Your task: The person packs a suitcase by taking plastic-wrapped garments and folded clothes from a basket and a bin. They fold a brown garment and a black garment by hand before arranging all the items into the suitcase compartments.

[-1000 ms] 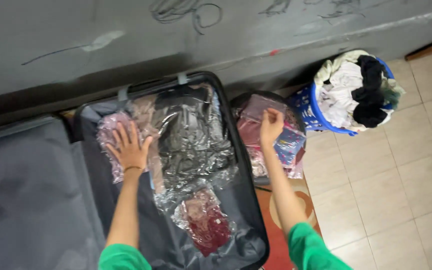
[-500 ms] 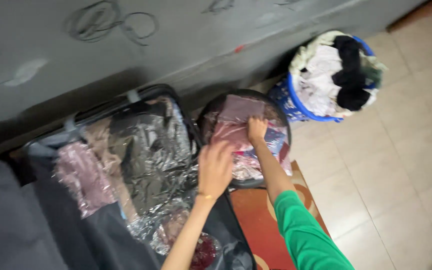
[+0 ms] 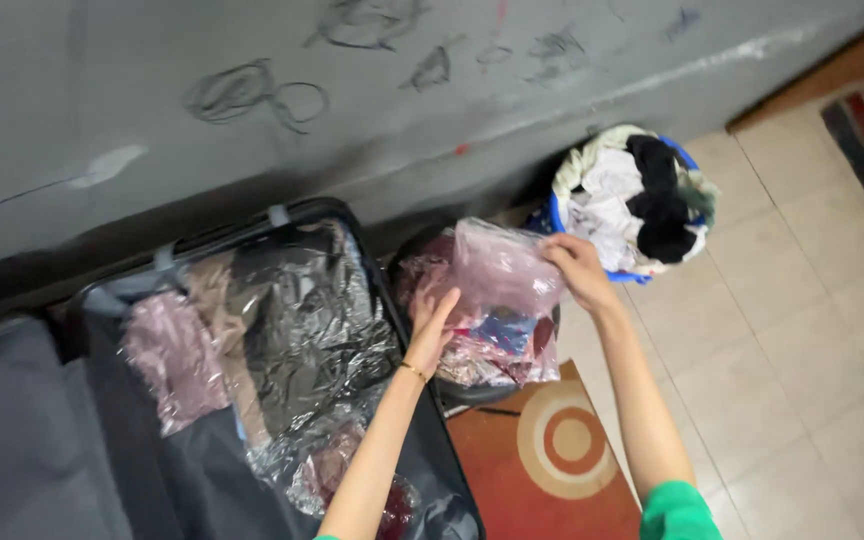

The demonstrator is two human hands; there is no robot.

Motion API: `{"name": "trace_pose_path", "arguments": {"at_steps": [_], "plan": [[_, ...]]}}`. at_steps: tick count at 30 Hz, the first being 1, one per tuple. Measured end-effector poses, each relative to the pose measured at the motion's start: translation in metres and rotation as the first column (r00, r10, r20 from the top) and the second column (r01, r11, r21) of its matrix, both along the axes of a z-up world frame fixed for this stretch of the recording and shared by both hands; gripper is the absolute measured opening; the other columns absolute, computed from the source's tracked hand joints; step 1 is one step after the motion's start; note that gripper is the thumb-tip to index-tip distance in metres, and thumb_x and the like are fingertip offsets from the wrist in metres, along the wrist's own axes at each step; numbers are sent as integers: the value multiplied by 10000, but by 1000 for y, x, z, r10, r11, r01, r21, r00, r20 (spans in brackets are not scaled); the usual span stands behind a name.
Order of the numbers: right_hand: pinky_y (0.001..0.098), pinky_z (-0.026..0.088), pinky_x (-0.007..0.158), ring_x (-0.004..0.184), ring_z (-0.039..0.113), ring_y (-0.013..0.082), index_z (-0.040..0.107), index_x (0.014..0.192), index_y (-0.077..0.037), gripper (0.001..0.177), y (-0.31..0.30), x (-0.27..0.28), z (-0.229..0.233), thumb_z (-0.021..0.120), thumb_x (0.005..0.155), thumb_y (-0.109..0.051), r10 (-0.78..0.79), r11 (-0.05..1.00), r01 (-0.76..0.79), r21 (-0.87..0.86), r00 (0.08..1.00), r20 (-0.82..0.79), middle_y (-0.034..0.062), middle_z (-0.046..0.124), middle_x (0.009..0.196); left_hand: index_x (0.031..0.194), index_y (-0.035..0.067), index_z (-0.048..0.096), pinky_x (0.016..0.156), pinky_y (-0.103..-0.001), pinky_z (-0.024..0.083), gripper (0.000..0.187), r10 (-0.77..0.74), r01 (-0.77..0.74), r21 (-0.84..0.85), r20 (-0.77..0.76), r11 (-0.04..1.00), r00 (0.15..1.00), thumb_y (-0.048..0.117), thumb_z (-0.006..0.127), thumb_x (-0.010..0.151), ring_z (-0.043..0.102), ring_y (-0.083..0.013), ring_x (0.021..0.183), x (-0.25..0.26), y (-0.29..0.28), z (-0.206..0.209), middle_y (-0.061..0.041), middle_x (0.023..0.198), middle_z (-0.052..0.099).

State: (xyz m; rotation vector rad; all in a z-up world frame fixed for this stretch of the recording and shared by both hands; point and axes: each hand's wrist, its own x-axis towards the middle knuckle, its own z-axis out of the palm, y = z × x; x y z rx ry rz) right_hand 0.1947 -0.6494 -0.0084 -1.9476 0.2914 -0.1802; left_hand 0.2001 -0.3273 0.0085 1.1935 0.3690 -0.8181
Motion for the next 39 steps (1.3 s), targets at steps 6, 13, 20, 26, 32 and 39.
{"name": "trace_pose_path", "arguments": {"at_steps": [6, 13, 20, 26, 32, 39], "plan": [[305, 529, 804, 937, 641, 142, 689, 1085, -26, 123, 112, 15, 76, 714, 1008, -117, 386, 613, -111, 782, 906, -174, 46, 686, 1032, 1660, 100, 113, 1209, -418, 323, 1122, 223, -118, -488, 163, 865, 961, 663, 670, 865, 352, -233, 1516, -22, 111, 33, -90, 1668, 352], [324, 553, 879, 1011, 668, 140, 667, 1282, -24, 435, 311, 37, 68, 708, 943, -293, 649, 590, -181, 787, 686, -329, 55, 723, 1129, 1459, 29, 475, 1025, -400, 516, 683, 276, -266, -263, 1, 927, 961, 151, 781, 861, 632, -211, 1203, -98, 247, 60, -90, 1335, 640], [387, 504, 998, 1204, 626, 180, 560, 1481, -63, 690, 454, 74, 63, 596, 946, -497, 753, 604, -485, 632, 606, -256, 42, 685, 1309, 1413, 46, 615, 1115, -425, 479, 514, 256, -637, 233, 774, 734, 579, 32, 707, 908, 619, -269, 1308, -86, 351, 100, -115, 1405, 660], [450, 565, 885, 1110, 661, 272, 463, 1474, -69, 751, 538, 106, 37, 653, 893, -505, 679, 565, -216, 796, 670, -300, 133, 703, 1218, 1547, 280, 458, 1165, -640, 126, 1033, -826, -506, 860, 335, 72, 453, 59, 820, 605, 331, -338, 1477, -12, 407, 94, -123, 1606, 384], [313, 609, 613, 726, 718, 158, 698, 1220, -85, 502, 576, 93, -117, 660, 747, 78, 283, 847, -186, 497, 951, -126, 90, 758, 875, 1548, 184, 401, 1187, -532, 284, 981, -731, -279, 908, 418, 314, 539, 243, 811, 658, 300, -458, 1450, -14, 395, 5, -265, 1575, 297], [294, 593, 734, 831, 762, 186, 689, 1237, -37, 441, 568, 82, -85, 702, 797, -11, 111, 952, -103, 287, 994, -10, 145, 780, 912, 1688, 219, 347, 1290, -645, 227, 740, -637, -473, 802, 586, 366, 501, 473, 586, 1036, 253, -435, 1625, 38, 385, 21, -166, 1768, 242]]}}
